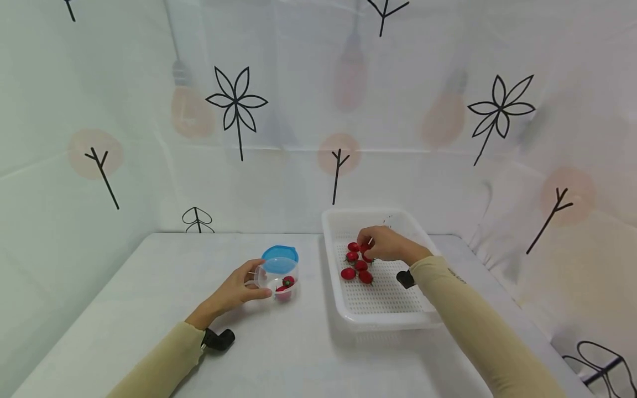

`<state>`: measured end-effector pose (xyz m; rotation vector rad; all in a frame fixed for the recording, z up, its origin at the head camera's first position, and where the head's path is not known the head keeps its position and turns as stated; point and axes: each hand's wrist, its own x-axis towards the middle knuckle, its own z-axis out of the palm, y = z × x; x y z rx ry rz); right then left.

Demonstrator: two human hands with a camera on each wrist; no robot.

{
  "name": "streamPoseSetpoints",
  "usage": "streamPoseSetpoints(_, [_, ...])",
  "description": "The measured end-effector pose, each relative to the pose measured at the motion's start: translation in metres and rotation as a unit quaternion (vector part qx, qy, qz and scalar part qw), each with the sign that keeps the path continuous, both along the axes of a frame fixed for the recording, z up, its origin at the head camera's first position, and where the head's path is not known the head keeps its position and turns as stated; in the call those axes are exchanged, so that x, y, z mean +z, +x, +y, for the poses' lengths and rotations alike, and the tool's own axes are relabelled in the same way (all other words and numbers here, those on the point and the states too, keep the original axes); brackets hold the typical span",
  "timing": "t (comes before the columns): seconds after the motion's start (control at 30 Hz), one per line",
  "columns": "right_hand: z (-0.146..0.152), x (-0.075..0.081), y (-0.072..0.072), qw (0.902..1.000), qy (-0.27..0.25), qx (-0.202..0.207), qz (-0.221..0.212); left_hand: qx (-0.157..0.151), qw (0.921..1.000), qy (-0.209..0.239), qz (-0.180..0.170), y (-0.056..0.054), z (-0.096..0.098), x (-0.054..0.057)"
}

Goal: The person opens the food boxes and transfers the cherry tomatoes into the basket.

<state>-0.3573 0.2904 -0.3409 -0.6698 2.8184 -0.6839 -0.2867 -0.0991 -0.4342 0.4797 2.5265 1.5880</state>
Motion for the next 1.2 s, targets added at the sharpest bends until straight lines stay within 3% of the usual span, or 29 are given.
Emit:
streamPoseSetpoints(0.23, [0.008,-0.014,-0.009,0.9989,0.035,0.014,-0.029,0.003,1.0,-0.002,-0.002,-0.002,0.001,0.0])
streamPoseSetpoints(0.53, [0.008,-0.024,-0.01,0.9968,0.056,-0.004,-0.056,-0.001,1.0,-0.001,0.0,-0.002,-0.001,-0.001])
streamPoseSetpoints(0.87, [0.009,-0.024,-0.009,0.9944,0.06,-0.007,-0.087,-0.002,1.0,-0.007,0.003,-0.003,0.0,-0.001])
streamPoseSetpoints(1.2, [0.009,-0.024,-0.009,0.9951,0.054,-0.02,-0.081,0.001,1.0,0.0,-0.001,-0.002,0.001,-0.001])
